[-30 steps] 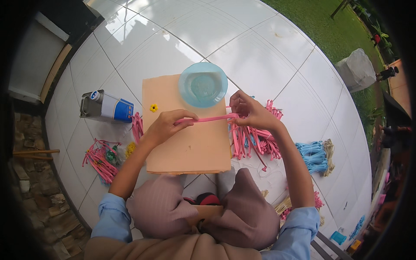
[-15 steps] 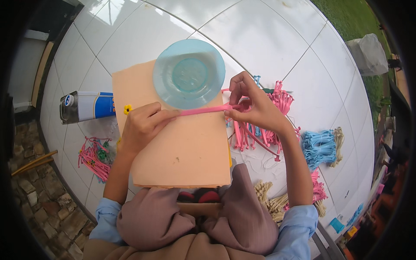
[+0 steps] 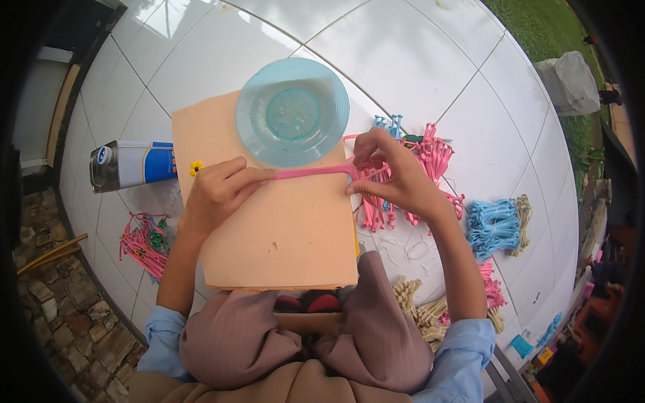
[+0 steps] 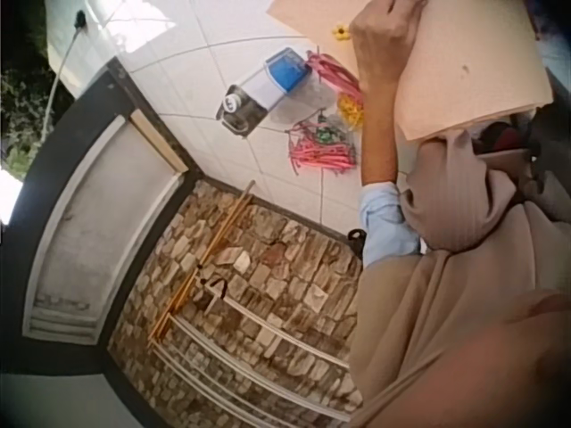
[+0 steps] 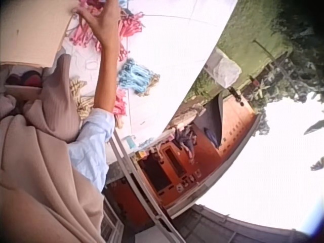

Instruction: The person attaches flower-like components to pink flexible stems by hand, dipping the ends in a liquid and pressing the parts together on a cardboard surface.

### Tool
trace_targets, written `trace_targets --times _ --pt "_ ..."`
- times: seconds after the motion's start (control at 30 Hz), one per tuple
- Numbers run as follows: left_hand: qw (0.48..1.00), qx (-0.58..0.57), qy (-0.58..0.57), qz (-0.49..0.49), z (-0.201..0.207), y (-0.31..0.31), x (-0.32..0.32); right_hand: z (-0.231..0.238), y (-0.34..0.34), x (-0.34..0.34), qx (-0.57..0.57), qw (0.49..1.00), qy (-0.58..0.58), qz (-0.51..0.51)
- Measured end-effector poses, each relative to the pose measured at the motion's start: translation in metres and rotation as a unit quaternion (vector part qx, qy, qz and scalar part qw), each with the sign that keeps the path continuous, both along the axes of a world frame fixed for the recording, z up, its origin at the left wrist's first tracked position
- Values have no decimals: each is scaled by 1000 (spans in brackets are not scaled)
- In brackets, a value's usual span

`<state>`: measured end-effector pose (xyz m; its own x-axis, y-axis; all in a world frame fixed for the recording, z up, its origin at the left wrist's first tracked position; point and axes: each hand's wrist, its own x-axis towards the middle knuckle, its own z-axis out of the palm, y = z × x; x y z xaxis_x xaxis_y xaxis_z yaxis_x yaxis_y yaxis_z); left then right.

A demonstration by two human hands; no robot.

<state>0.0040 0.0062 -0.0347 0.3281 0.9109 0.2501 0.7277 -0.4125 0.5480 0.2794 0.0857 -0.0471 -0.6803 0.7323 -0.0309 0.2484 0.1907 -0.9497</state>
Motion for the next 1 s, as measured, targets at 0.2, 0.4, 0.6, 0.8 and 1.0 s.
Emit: trace_targets --times 0.2,0.4,0.6,0.8,1.0 --pt "1000 17 -1 -6 -2 1 -1 6 -3 -4 123 991 -39 31" --pt "1000 10 10 -27 3 3 -3 19 -9 -9 203 964 -151 74" --pt "998 0 47 -50 6 6 -6 29 -6 -16 299 923 -207 124" --pt "994 3 92 -53 14 7 -4 26 -1 -14 333 902 -225 158" --pt "976 115 179 -43 18 -4 12 24 1 -13 360 885 -233 180"
